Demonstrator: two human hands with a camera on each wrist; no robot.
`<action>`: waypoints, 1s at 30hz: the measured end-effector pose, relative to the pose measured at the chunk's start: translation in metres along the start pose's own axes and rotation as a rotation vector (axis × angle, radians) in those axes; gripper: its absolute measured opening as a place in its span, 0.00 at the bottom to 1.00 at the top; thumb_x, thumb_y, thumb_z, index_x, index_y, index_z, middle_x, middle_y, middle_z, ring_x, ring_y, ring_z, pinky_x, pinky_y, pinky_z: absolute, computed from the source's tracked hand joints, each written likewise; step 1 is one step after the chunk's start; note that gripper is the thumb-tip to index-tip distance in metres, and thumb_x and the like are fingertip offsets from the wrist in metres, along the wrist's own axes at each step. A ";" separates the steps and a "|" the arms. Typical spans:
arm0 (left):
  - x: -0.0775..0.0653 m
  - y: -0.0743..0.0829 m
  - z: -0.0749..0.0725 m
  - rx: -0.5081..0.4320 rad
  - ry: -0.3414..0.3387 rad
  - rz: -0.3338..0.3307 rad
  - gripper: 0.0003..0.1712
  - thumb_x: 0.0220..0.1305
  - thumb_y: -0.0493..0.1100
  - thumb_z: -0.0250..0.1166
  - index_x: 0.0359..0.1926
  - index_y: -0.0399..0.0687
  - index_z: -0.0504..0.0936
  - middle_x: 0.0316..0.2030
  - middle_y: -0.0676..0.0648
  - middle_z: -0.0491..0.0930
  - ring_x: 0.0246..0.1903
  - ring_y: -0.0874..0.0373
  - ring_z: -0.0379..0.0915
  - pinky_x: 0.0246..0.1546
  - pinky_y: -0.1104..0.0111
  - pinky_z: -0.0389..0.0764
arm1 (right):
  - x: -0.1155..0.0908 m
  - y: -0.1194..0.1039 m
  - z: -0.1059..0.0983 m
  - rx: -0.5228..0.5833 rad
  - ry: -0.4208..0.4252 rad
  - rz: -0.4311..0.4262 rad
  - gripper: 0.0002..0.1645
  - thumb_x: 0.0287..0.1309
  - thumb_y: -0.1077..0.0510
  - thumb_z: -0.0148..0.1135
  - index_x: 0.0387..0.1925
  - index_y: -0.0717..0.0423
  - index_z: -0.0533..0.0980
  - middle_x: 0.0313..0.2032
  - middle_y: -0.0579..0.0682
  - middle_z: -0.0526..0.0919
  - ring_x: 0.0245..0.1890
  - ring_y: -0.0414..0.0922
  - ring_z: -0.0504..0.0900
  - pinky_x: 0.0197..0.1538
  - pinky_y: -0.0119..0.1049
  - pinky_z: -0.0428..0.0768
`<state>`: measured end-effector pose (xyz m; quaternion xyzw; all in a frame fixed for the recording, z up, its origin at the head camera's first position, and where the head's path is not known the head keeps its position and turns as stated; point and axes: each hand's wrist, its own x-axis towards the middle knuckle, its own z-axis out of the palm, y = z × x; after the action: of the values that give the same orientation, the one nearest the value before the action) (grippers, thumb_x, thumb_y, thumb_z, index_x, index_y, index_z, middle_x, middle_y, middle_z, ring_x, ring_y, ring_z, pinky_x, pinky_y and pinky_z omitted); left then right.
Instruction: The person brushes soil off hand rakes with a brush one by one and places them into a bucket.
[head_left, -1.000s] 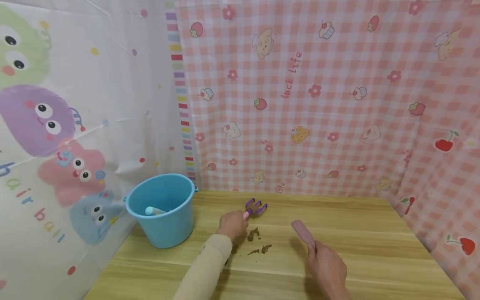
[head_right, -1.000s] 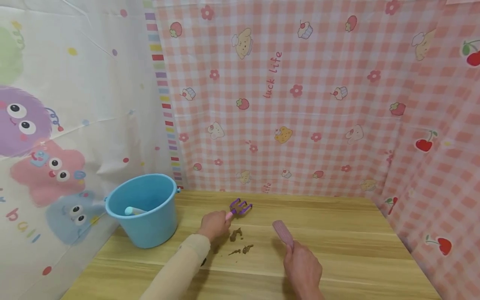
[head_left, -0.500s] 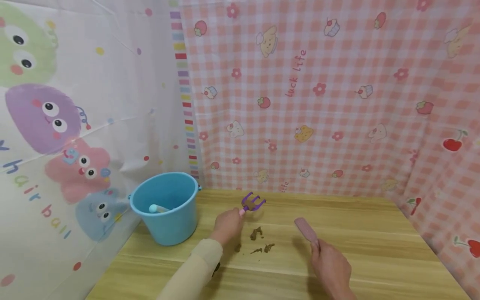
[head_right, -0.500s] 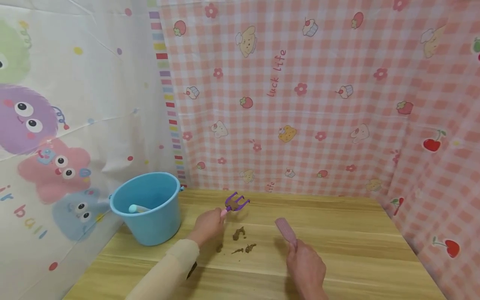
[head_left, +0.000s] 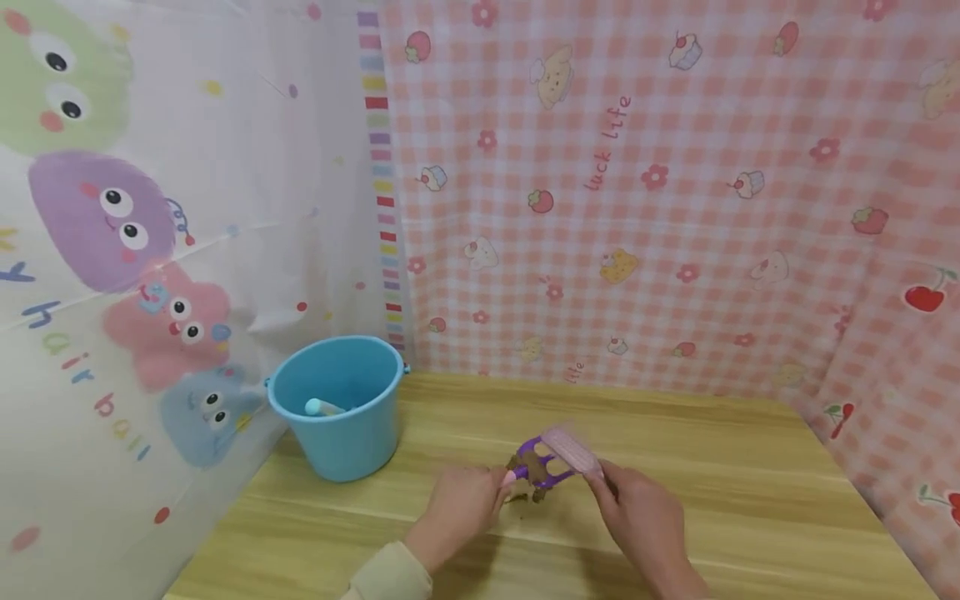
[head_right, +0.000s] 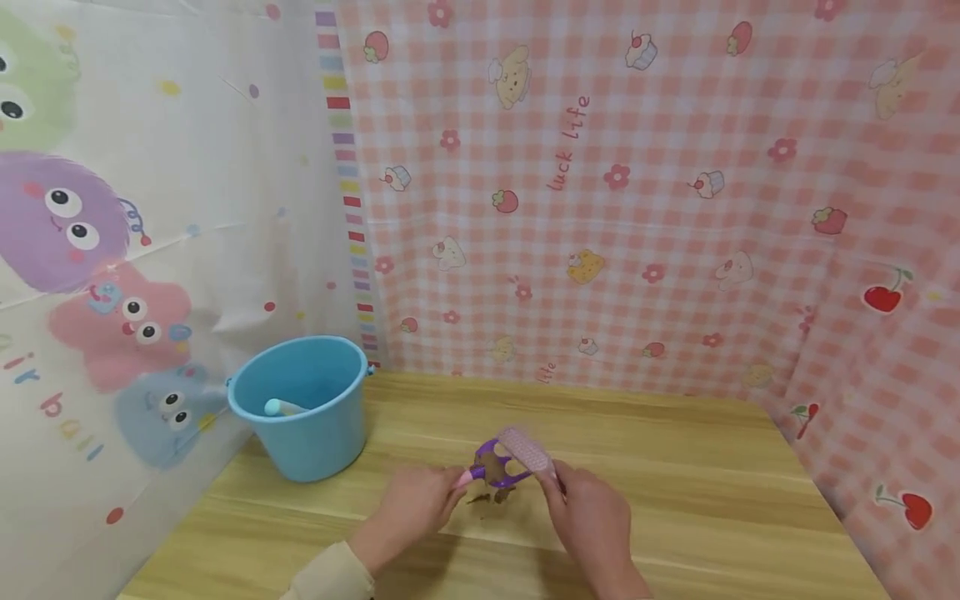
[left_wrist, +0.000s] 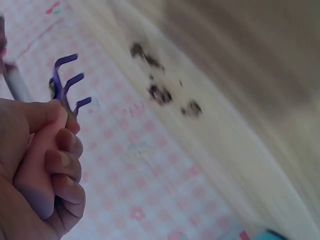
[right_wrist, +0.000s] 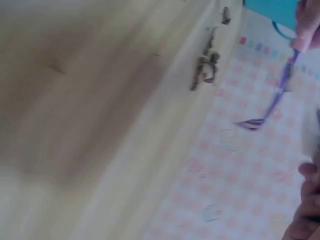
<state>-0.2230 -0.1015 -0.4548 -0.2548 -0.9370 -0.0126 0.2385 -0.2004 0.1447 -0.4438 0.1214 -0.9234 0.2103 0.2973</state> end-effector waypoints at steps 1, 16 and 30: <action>-0.002 0.005 0.000 0.014 0.017 0.022 0.18 0.67 0.52 0.65 0.22 0.53 0.72 0.13 0.56 0.68 0.11 0.62 0.63 0.12 0.69 0.62 | 0.002 -0.003 -0.001 -0.024 -0.022 -0.052 0.14 0.58 0.48 0.71 0.40 0.51 0.87 0.20 0.40 0.79 0.16 0.35 0.69 0.17 0.33 0.67; -0.017 0.033 0.004 0.135 -0.042 0.070 0.12 0.62 0.54 0.69 0.32 0.53 0.80 0.18 0.55 0.71 0.15 0.63 0.63 0.13 0.72 0.61 | 0.013 -0.007 -0.001 -0.234 -0.183 -0.234 0.13 0.53 0.47 0.73 0.23 0.49 0.81 0.15 0.40 0.74 0.13 0.36 0.69 0.17 0.34 0.71; -0.011 0.032 0.006 0.173 0.049 0.118 0.15 0.61 0.55 0.70 0.27 0.54 0.77 0.15 0.57 0.68 0.13 0.65 0.59 0.11 0.73 0.58 | 0.016 -0.011 0.000 -0.164 -0.131 -0.262 0.11 0.54 0.48 0.73 0.28 0.51 0.84 0.18 0.43 0.80 0.14 0.37 0.74 0.17 0.31 0.70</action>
<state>-0.2012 -0.0778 -0.4680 -0.2878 -0.9118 0.0764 0.2828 -0.2092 0.1332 -0.4306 0.2296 -0.9312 0.0853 0.2701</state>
